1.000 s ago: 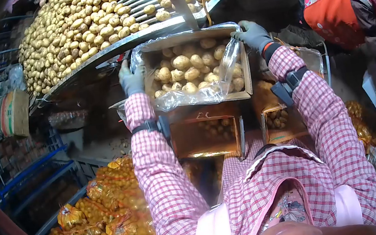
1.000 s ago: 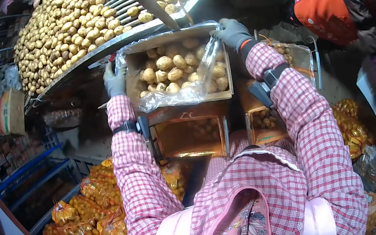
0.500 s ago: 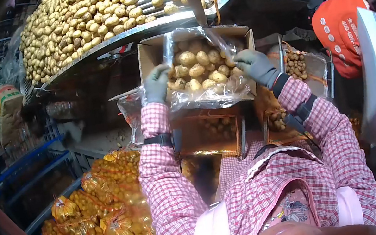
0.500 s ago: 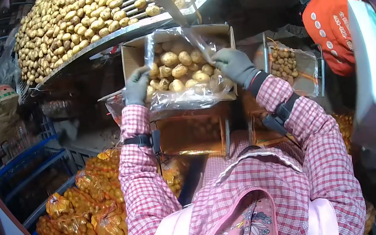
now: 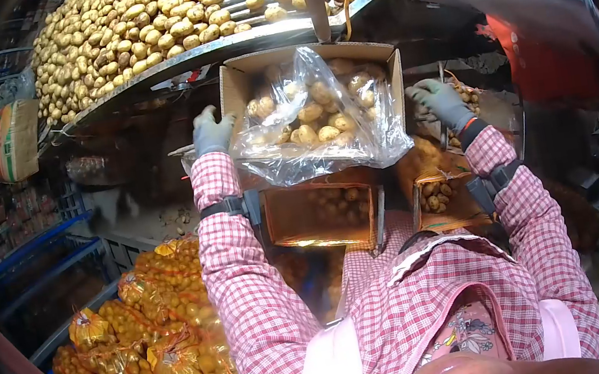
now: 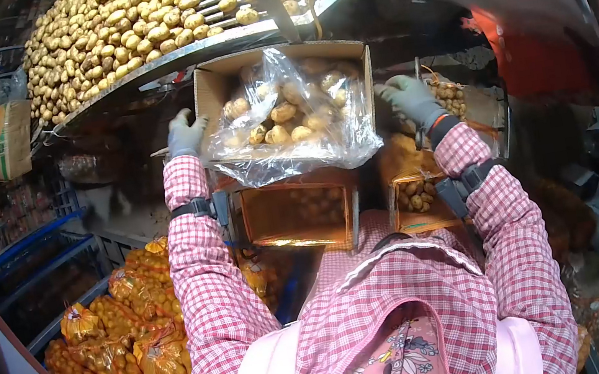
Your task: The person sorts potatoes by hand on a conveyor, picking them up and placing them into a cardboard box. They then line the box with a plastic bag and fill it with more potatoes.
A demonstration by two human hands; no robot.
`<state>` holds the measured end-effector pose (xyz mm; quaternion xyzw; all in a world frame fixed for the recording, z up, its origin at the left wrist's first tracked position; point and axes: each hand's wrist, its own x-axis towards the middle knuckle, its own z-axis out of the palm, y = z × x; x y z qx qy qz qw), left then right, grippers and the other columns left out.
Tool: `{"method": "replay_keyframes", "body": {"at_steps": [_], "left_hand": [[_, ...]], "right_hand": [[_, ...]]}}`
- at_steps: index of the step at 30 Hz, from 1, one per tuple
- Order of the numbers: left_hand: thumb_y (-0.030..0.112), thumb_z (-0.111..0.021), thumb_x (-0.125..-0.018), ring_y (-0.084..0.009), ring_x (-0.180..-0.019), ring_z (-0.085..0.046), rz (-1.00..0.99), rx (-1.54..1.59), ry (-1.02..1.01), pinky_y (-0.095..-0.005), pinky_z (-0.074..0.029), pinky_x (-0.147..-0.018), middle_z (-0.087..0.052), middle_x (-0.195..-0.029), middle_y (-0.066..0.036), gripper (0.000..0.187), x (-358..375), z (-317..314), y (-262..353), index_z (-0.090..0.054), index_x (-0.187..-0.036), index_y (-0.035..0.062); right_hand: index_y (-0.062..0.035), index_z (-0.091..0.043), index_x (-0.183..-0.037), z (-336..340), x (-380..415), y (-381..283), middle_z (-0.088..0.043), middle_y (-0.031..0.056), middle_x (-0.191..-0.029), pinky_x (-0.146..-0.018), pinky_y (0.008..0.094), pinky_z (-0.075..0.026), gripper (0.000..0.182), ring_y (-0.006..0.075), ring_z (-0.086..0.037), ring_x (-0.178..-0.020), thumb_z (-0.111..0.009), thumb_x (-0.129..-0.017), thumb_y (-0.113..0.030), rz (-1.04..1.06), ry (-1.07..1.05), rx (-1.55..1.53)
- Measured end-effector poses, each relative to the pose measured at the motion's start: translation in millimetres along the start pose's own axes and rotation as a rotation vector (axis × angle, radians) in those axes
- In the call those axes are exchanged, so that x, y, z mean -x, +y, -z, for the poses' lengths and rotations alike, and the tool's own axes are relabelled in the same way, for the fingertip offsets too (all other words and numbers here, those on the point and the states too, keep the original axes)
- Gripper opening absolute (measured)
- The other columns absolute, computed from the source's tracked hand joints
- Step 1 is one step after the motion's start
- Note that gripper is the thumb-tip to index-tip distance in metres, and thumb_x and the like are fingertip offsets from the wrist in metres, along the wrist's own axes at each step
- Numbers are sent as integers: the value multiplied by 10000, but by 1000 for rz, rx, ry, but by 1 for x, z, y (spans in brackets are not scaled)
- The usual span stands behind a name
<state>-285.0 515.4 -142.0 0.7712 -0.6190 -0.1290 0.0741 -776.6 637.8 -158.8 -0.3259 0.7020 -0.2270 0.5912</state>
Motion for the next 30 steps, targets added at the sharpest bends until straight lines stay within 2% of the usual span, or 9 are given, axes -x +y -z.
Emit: {"method": "replay_keyframes", "body": {"at_steps": [3,4,8,13,16,17,25,27,30], "left_hand": [[459,-721,-822,-346,-1127,-675,148,49,-347,-437,-506,-975,-720,-1146,-213,510,-14,-36,-37,-734,-1164,81],[455,-719,-821,-348,-1118,-678,174,36,-357,-436,-510,-967,-717,-1157,-212,500,-20,-41,-42,-741,-1149,78],[441,-714,-817,-352,-1108,-684,217,-194,-386,-428,-530,-957,-714,-1174,-202,496,-33,-30,-20,-752,-1118,48],[421,-686,-838,-346,-1122,-680,76,-344,-332,-424,-542,-962,-715,-1167,-202,462,-7,-16,19,-757,-1092,42],[494,-618,-874,-333,-1142,-673,72,-315,-319,-425,-522,-993,-704,-1193,-210,536,20,16,46,-753,-1123,38],[484,-601,-868,-340,-1136,-674,39,-293,-321,-422,-524,-988,-708,-1180,-209,528,31,30,55,-760,-1103,39],[401,-664,-804,-357,-1037,-707,-69,-395,-200,-442,-552,-922,-741,-1068,-182,398,62,106,80,-789,-1015,87],[407,-655,-787,-407,-954,-699,-254,-387,-197,-462,-551,-869,-725,-977,-221,391,70,137,74,-789,-951,78],[419,-655,-796,-428,-832,-688,-311,-241,-172,-495,-532,-757,-702,-876,-242,419,94,180,73,-769,-921,35]], "right_hand": [[-62,-691,-1045,-25,-17,4,-641,24,-789,-614,313,-518,532,92,-596,-687,-675,-913,-577,55,6,345],[-27,-711,-1050,-31,-28,8,-701,130,-818,-675,393,-537,601,223,-680,-736,-655,-897,-605,169,100,452],[55,-726,-988,-41,-71,19,-681,326,-1021,-804,477,-543,556,467,-660,-1024,-642,-856,-478,109,148,662],[83,-724,-942,-30,-70,20,-671,347,-912,-825,491,-550,575,490,-673,-967,-677,-798,-472,198,147,716],[26,-753,-996,-18,-75,42,-723,280,-1005,-832,475,-528,750,425,-697,-1012,-653,-818,-696,253,197,665],[34,-749,-988,-16,-65,28,-730,266,-982,-814,460,-532,715,406,-706,-1001,-669,-836,-660,82,149,804],[34,-748,-929,30,5,18,-717,289,-937,-795,468,-560,494,391,-724,-873,-712,-824,-448,217,34,585],[27,-743,-902,39,24,17,-717,263,-875,-752,467,-552,441,398,-711,-798,-702,-825,-406,573,-14,744],[8,-743,-881,54,111,-17,-710,216,-810,-711,445,-529,420,379,-699,-752,-699,-839,-408,447,5,581]]}}
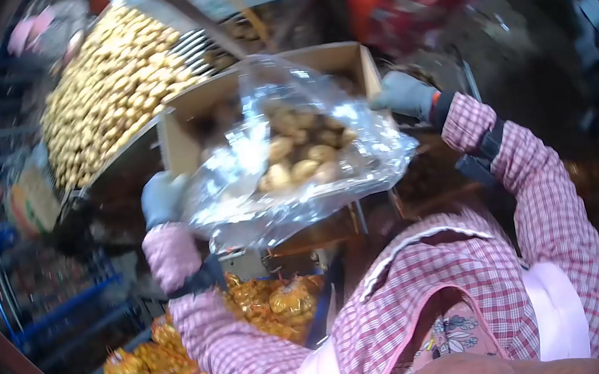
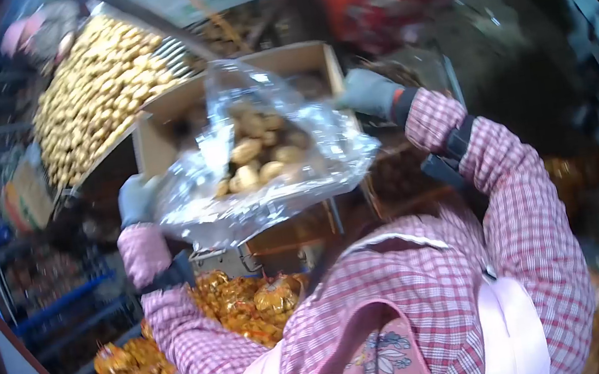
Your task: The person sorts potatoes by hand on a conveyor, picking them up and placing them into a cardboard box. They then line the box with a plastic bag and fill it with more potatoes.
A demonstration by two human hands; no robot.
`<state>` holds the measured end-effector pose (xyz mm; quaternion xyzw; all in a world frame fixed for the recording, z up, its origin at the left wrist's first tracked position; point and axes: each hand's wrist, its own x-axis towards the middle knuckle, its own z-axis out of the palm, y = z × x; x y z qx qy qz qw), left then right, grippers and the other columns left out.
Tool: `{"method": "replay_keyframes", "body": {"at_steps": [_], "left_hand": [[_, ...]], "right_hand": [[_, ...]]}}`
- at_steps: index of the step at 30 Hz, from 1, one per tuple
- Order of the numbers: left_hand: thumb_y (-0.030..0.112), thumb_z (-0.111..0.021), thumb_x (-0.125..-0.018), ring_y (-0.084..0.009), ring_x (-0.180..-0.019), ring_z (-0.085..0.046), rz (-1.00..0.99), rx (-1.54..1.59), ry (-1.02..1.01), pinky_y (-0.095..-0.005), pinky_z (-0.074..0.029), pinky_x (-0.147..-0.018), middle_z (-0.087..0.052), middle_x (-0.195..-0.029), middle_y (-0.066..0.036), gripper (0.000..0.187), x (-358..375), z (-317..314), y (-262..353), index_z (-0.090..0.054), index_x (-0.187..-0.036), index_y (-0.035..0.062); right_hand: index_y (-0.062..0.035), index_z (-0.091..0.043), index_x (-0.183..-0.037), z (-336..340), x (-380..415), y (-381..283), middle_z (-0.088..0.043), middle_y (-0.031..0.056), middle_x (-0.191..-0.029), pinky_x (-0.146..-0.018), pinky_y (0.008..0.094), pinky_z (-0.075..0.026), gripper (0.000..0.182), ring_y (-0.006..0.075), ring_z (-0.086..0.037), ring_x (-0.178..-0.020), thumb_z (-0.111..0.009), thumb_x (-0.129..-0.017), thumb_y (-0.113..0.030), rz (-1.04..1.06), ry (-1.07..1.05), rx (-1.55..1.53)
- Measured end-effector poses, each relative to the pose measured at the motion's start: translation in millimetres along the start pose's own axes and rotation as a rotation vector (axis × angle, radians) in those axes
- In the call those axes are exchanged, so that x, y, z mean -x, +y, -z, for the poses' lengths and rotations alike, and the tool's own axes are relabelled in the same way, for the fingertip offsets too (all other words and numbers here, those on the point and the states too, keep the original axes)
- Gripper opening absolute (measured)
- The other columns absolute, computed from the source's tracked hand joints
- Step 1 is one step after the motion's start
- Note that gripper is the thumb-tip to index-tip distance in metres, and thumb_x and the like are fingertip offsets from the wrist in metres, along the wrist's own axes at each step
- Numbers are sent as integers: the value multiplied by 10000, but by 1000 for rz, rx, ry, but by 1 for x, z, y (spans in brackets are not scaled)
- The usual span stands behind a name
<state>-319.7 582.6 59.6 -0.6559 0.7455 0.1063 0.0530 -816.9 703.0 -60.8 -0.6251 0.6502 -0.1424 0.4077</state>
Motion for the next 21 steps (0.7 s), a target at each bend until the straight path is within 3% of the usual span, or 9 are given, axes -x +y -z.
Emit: {"method": "replay_keyframes", "body": {"at_steps": [3,6,8,12,15,16,17,19,21], "left_hand": [[348,-658,-841,-344,-629,-674,-54,25,64,-437,-494,-634,-664,-736,-251,383,40,44,17,-728,-892,-25],[244,-699,-876,-59,-588,-483,44,167,13,-341,-419,-542,-603,-591,-160,308,71,73,41,-712,-882,-63],[242,-697,-891,-53,-590,-481,10,272,-31,-326,-407,-534,-611,-585,-107,316,65,74,55,-713,-867,-72],[235,-677,-938,-37,-624,-489,-39,359,-104,-287,-401,-536,-628,-630,9,324,76,68,102,-723,-867,-78],[224,-670,-944,-34,-630,-499,-86,340,-149,-284,-414,-542,-626,-618,4,291,85,55,165,-741,-903,-55],[243,-682,-929,-44,-608,-513,-116,420,-160,-291,-416,-533,-633,-614,-19,302,79,29,161,-743,-898,-51],[259,-686,-914,-107,-559,-550,-469,-125,46,-329,-436,-534,-650,-610,-102,312,74,10,166,-732,-842,-41],[277,-681,-889,-255,-536,-605,-159,352,-164,-388,-465,-557,-645,-663,-220,321,80,-16,197,-714,-800,-30],[268,-685,-863,-326,-563,-631,-194,307,-100,-423,-472,-576,-624,-696,-259,308,73,-44,213,-700,-789,-31]], "right_hand": [[70,-707,-810,36,50,-12,-666,173,-682,-620,398,-502,454,272,-659,-642,-756,-776,-380,9,1,-30],[93,-679,-761,64,100,-16,-617,127,-598,-566,374,-477,464,206,-624,-580,-780,-766,-359,-131,20,-248],[65,-675,-736,88,107,-25,-581,85,-563,-529,356,-453,429,168,-593,-542,-786,-791,-346,-216,14,-324],[75,-690,-843,122,146,10,-681,167,-725,-639,392,-507,405,234,-686,-681,-757,-782,-320,-281,11,-315],[-61,-713,-869,121,155,87,-618,121,-680,-575,403,-494,188,270,-642,-617,-731,-763,-216,221,200,-73],[-97,-715,-889,127,162,115,-611,116,-683,-575,413,-498,161,292,-634,-616,-711,-757,-188,343,218,42],[-132,-718,-909,133,169,143,-604,111,-686,-574,423,-503,164,315,-627,-616,-691,-750,-160,462,248,151],[-133,-718,-895,133,180,192,-619,119,-701,-585,431,-511,148,317,-637,-630,-687,-753,-163,233,180,79],[-125,-721,-867,137,176,230,-634,126,-715,-598,438,-522,130,326,-652,-652,-689,-749,-169,92,139,-24]]}}
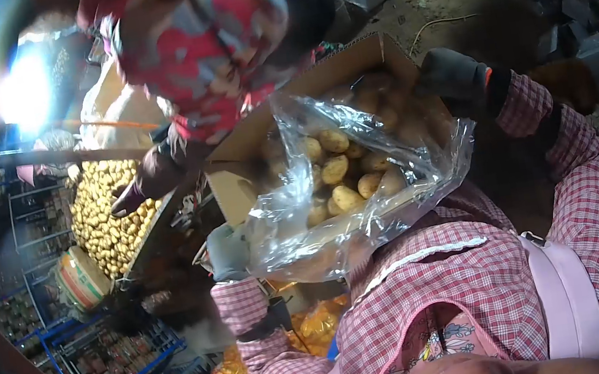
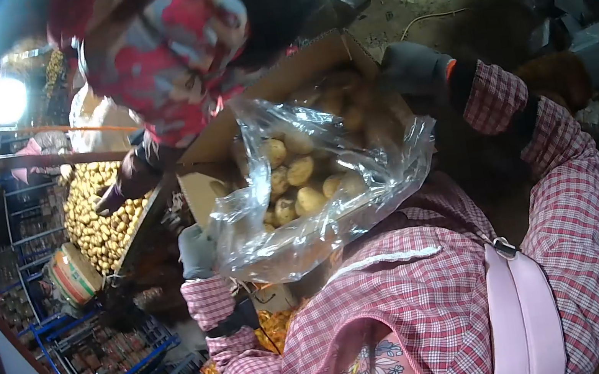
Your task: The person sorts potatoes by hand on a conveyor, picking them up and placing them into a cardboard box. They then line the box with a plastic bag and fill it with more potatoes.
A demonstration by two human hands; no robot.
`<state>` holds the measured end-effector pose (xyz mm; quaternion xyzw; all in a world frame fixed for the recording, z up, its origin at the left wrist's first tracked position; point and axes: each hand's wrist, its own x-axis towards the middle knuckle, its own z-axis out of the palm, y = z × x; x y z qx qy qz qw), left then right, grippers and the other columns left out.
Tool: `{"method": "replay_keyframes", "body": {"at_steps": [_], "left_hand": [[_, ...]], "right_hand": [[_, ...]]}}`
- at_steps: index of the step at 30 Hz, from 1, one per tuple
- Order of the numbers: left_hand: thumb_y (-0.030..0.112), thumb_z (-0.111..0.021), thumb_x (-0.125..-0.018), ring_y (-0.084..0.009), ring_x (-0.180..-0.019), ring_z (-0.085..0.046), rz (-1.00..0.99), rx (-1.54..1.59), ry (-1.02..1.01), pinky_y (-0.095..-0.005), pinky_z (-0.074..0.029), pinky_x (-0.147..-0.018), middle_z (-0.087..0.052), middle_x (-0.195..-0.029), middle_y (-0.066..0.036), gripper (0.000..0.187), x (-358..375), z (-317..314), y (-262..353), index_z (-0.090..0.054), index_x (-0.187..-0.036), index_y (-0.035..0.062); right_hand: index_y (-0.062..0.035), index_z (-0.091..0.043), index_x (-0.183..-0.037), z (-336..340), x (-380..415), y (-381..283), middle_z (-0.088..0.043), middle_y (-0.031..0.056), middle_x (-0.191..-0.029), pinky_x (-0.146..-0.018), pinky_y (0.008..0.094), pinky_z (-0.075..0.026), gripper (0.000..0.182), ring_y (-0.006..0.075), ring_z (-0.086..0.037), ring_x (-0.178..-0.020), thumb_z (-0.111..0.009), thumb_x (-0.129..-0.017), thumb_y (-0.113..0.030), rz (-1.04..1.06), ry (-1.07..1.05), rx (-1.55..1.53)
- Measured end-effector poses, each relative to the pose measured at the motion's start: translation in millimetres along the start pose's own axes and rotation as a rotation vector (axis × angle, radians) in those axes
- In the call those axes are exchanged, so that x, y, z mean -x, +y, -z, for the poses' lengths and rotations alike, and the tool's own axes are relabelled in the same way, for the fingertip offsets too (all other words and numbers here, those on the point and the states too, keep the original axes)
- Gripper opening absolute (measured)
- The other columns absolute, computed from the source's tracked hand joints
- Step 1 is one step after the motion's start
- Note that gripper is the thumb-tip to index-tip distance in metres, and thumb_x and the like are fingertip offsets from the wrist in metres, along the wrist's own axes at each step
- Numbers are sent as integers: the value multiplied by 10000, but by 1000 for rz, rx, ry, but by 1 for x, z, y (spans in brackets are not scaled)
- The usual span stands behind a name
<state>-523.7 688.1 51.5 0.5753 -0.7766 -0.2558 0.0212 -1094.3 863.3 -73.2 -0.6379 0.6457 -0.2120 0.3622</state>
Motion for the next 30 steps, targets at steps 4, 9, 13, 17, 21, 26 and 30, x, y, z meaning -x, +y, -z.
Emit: {"method": "replay_keyframes", "body": {"at_steps": [4,9,13,17,21,26,30], "left_hand": [[268,-690,-841,-310,-571,-643,-149,-26,35,-428,-467,-579,-627,-679,-249,305,-12,-43,38,-710,-841,-37],[375,-752,-845,-338,-596,-649,61,-136,53,-440,-481,-600,-677,-726,-234,404,-8,-54,83,-738,-891,-25],[401,-781,-831,-342,-621,-661,110,-158,67,-440,-482,-617,-711,-762,-226,440,-5,-47,75,-748,-896,-32],[419,-763,-857,-228,-715,-695,392,-231,-75,-417,-512,-669,-718,-770,-203,479,-8,-44,92,-747,-910,-57],[413,-762,-860,-192,-730,-685,318,-62,-23,-395,-519,-689,-732,-814,-177,479,-18,-60,54,-747,-983,-50],[327,-727,-887,-252,-790,-709,171,-63,-35,-403,-529,-730,-759,-896,-168,423,-17,-65,35,-729,-1041,-66],[298,-709,-902,-253,-779,-686,151,5,-9,-403,-518,-736,-748,-892,-181,403,-3,-59,79,-719,-1034,-83]], "right_hand": [[4,-728,-792,54,27,-33,-671,152,-653,-576,403,-546,301,259,-693,-586,-662,-813,-289,-248,50,108],[17,-743,-790,85,27,-35,-689,151,-649,-593,408,-570,335,264,-714,-594,-630,-831,-295,-403,101,38],[8,-754,-820,76,10,-20,-706,190,-716,-679,433,-578,337,328,-728,-672,-624,-812,-304,-356,18,-35],[-2,-762,-846,81,35,-31,-721,210,-777,-729,448,-564,389,377,-722,-754,-649,-764,-365,-344,42,-69],[-15,-754,-772,79,51,-34,-702,152,-653,-637,401,-572,350,268,-717,-616,-634,-803,-343,-348,41,-81],[10,-747,-796,75,55,-31,-700,149,-658,-607,403,-561,337,264,-711,-604,-678,-778,-319,-463,-58,-127],[32,-742,-863,60,40,-32,-718,159,-720,-634,409,-565,393,279,-713,-616,-673,-797,-350,-460,-9,30]]}}
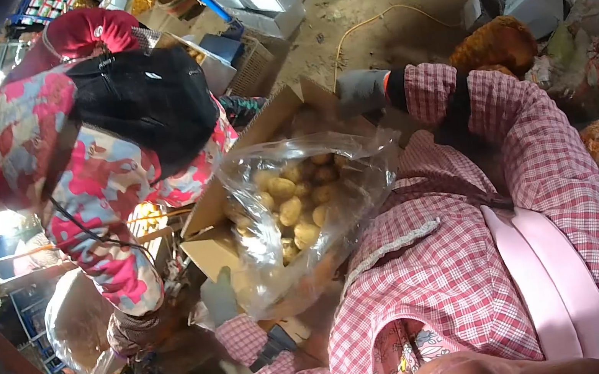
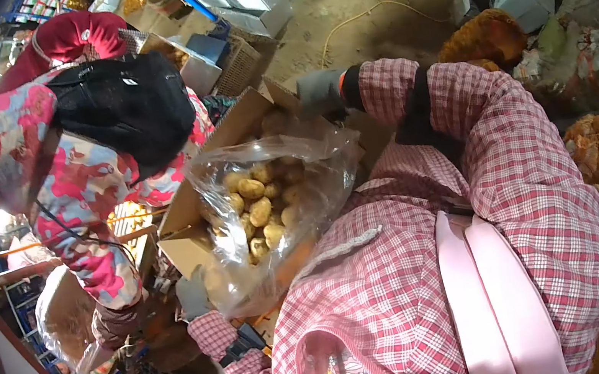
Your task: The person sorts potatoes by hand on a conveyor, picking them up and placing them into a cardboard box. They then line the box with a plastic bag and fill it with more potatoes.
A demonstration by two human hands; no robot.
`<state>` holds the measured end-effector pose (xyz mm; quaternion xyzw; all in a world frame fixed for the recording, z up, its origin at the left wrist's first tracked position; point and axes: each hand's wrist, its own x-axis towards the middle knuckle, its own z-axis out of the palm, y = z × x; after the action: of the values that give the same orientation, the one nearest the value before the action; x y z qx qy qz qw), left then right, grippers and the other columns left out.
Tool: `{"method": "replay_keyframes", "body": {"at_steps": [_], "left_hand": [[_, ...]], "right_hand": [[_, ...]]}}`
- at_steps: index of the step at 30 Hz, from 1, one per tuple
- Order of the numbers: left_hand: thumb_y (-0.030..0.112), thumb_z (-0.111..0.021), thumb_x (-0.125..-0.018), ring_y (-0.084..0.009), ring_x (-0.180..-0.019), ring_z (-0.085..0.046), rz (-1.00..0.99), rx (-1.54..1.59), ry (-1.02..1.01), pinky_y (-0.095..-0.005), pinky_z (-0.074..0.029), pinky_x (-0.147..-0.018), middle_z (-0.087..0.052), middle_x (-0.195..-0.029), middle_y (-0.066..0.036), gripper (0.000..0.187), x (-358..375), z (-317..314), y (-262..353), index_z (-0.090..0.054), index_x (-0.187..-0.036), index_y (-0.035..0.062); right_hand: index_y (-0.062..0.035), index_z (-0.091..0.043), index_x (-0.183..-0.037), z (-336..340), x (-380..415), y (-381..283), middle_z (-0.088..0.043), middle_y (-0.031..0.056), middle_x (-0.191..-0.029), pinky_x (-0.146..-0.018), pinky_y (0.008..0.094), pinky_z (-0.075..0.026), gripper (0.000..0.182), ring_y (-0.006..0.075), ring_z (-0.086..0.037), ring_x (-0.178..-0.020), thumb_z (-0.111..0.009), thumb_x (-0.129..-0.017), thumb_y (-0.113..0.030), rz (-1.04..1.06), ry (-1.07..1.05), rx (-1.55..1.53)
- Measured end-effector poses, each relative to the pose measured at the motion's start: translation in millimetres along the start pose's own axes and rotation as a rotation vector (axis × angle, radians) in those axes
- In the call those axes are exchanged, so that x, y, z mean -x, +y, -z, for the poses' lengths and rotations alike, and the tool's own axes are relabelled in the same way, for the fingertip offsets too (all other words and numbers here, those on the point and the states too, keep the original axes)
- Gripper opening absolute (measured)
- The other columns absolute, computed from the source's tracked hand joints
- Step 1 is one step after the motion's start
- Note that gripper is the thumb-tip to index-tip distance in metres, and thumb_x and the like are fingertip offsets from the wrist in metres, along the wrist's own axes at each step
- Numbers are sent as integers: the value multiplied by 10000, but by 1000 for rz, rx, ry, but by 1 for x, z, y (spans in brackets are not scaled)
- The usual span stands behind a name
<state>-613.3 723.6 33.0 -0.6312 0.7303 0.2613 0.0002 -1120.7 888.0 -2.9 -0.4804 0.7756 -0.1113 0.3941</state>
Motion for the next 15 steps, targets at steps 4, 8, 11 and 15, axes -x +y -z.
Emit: {"method": "replay_keyframes", "body": {"at_steps": [4,8,11,15], "left_hand": [[318,-695,-912,-275,-774,-670,88,-38,-19,-422,-501,-747,-740,-878,-194,434,-2,-1,4,-707,-1029,-100],[354,-707,-900,-301,-788,-665,213,-68,-30,-448,-496,-757,-729,-896,-233,492,1,6,22,-693,-1011,-125],[406,-723,-878,-353,-822,-682,97,-193,43,-479,-505,-780,-719,-932,-268,529,-19,-9,-37,-693,-1031,-99],[444,-718,-868,-399,-891,-698,11,-238,45,-486,-516,-787,-711,-974,-290,536,8,5,25,-705,-1033,-66]], "right_hand": [[22,-742,-945,-9,-13,1,-730,166,-782,-609,404,-563,435,267,-712,-614,-664,-841,-393,-116,-98,4],[-26,-750,-960,2,-10,-7,-719,151,-744,-534,379,-539,415,233,-703,-590,-648,-886,-421,-112,-287,-47],[-27,-748,-908,-5,-19,11,-705,147,-701,-512,385,-533,405,229,-687,-560,-645,-886,-419,33,-303,-73],[11,-728,-800,-7,-44,40,-695,163,-666,-576,421,-565,405,267,-695,-556,-625,-863,-376,353,-143,-46]]}}
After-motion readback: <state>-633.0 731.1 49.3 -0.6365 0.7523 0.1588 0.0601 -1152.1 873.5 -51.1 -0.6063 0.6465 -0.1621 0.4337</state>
